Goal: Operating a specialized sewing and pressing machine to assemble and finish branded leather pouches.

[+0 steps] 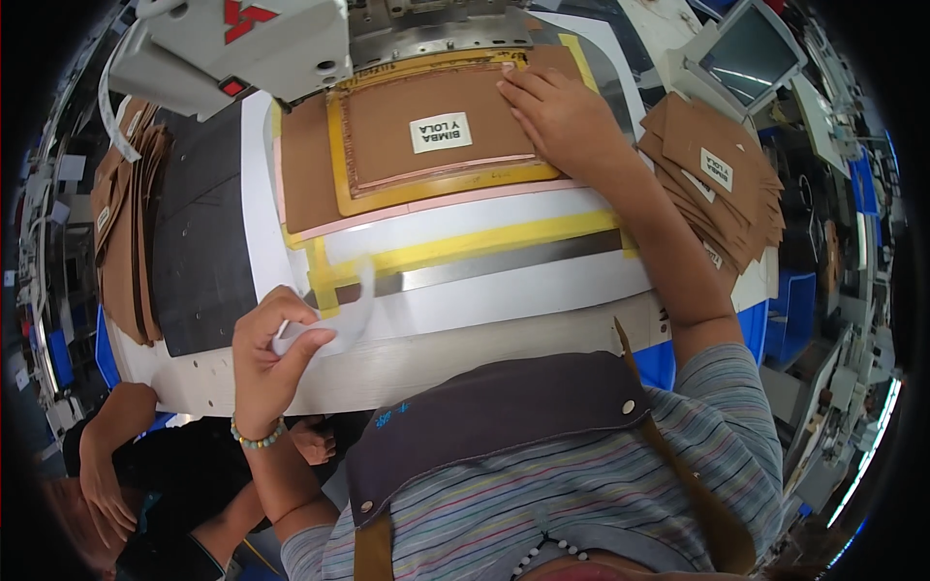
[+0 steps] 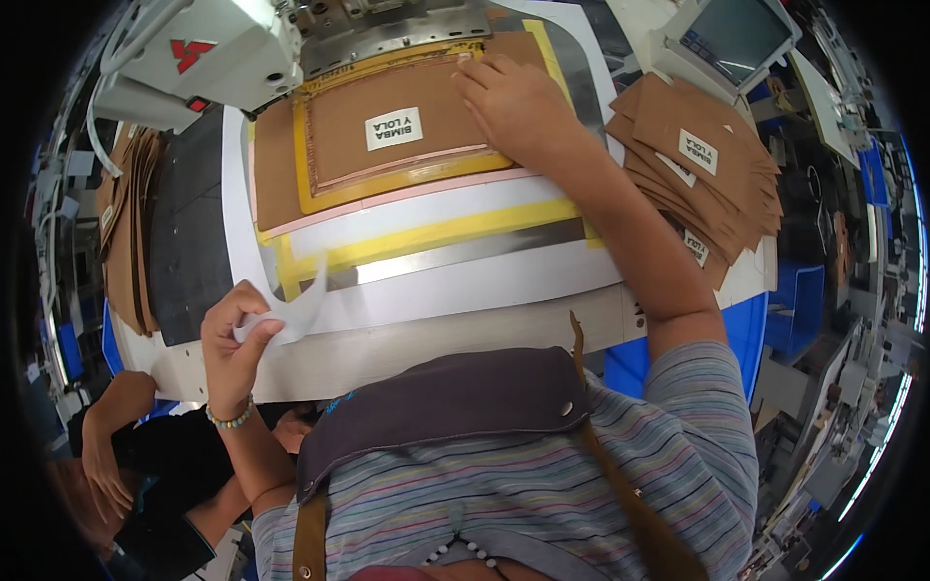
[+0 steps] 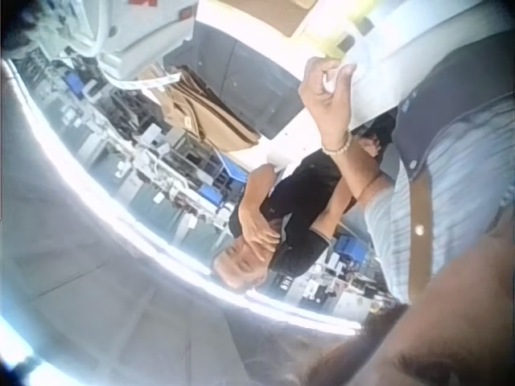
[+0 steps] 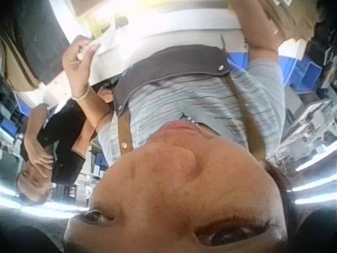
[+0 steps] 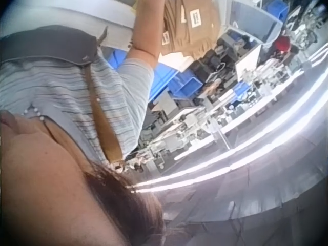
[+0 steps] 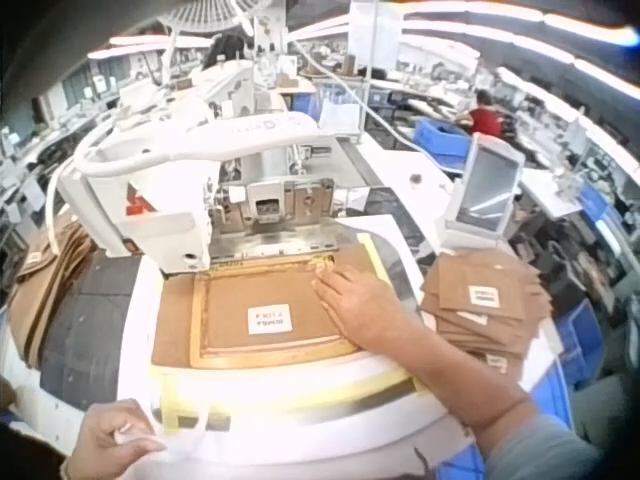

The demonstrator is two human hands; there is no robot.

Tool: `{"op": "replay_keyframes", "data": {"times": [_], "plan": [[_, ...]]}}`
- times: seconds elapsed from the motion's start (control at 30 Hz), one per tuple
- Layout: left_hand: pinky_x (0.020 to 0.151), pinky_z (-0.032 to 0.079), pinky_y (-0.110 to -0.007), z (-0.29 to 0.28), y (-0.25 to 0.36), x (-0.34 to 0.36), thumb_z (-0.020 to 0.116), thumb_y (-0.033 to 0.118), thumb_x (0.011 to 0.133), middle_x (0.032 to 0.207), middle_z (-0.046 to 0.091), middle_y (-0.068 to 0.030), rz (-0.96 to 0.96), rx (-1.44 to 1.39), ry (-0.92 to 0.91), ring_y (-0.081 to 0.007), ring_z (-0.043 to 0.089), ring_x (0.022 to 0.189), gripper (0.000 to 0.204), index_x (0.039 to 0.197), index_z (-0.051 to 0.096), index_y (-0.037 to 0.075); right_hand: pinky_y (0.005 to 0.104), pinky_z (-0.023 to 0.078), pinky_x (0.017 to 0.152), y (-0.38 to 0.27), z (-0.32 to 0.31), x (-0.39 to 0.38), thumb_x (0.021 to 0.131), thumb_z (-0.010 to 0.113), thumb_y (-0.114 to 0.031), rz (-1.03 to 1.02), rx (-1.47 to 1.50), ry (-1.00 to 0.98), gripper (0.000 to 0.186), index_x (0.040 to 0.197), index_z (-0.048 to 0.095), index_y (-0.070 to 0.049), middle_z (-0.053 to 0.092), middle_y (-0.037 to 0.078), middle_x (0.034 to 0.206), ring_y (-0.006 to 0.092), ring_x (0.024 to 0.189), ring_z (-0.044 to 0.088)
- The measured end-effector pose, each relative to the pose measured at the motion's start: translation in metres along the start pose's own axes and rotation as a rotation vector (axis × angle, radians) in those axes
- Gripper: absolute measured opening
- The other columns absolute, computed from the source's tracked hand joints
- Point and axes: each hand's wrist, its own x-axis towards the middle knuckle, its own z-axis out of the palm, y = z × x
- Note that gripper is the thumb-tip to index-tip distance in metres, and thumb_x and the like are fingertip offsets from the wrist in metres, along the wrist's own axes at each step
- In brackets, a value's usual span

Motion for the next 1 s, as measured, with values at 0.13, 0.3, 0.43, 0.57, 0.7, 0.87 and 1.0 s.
{"op": "replay_keyframes", "data": {"times": [0.13,0.3,0.43,0.57,0.7,0.87,1.0], "plan": [[0.088,0.049,-0.035,0.032,0.007,0.046,0.083,0.010,0.085,0.103,0.068,-0.0109,0.227,0.212,-0.152,-0.0265,0.064,0.097,0.027,0.106,0.069,0.000,0.0386,0.052,0.105,0.013,-0.020,-0.003,0.100,0.062,-0.017,0.017,0.038,-0.018,0.032,0.128,0.070,-0.005,0.065,0.006,0.141,0.0263,0.127,0.060],[0.109,0.046,-0.044,0.029,0.015,0.074,0.078,0.015,0.090,0.136,0.065,-0.0158,0.387,0.439,-0.163,-0.0383,0.058,0.129,0.042,0.129,0.066,0.001,0.0396,0.054,0.104,0.032,-0.041,-0.003,0.097,0.061,-0.015,0.037,0.069,0.038,0.030,0.123,0.072,-0.006,0.068,0.007,0.135,0.0278,0.125,0.061],[0.113,0.044,-0.046,0.040,-0.005,0.111,0.068,0.016,0.098,0.145,0.060,-0.0171,0.449,0.624,-0.083,-0.0388,0.054,0.137,0.040,0.134,0.063,-0.001,0.0382,0.052,0.106,0.018,-0.023,0.002,0.098,0.062,-0.014,-0.029,0.111,-0.085,0.035,0.131,0.069,-0.005,0.066,0.006,0.140,0.0262,0.127,0.061],[0.118,0.041,-0.044,0.052,-0.026,0.145,0.062,0.015,0.103,0.154,0.054,-0.0149,0.492,0.811,-0.016,-0.0375,0.051,0.141,0.042,0.142,0.059,0.001,0.0383,0.053,0.104,0.008,-0.008,0.005,0.094,0.065,-0.012,-0.014,0.044,-0.079,0.036,0.129,0.069,-0.005,0.066,0.005,0.139,0.0257,0.125,0.062],[0.116,0.042,-0.045,0.055,-0.034,0.163,0.064,0.019,0.102,0.155,0.053,-0.0153,0.533,0.920,-0.012,-0.0370,0.051,0.141,0.044,0.143,0.059,0.001,0.0378,0.053,0.103,0.008,-0.009,0.003,0.093,0.066,-0.011,-0.009,0.009,-0.092,0.037,0.130,0.069,-0.005,0.067,0.005,0.139,0.0251,0.125,0.062],[0.111,0.043,-0.046,0.058,-0.038,0.167,0.064,0.025,0.102,0.155,0.053,-0.0156,0.583,0.976,0.016,-0.0377,0.052,0.138,0.047,0.143,0.059,0.003,0.0380,0.053,0.102,0.007,-0.013,0.008,0.091,0.067,-0.009,-0.006,0.022,-0.118,0.041,0.132,0.068,-0.005,0.067,0.004,0.138,0.0256,0.123,0.062],[0.112,0.042,-0.046,0.060,-0.040,0.167,0.063,0.027,0.102,0.154,0.054,-0.0154,0.570,1.010,0.017,-0.0390,0.052,0.138,0.048,0.144,0.058,0.003,0.0381,0.053,0.101,0.008,-0.017,0.013,0.091,0.067,-0.009,-0.018,0.005,-0.159,0.043,0.134,0.067,-0.006,0.066,0.004,0.138,0.0257,0.120,0.062]]}}
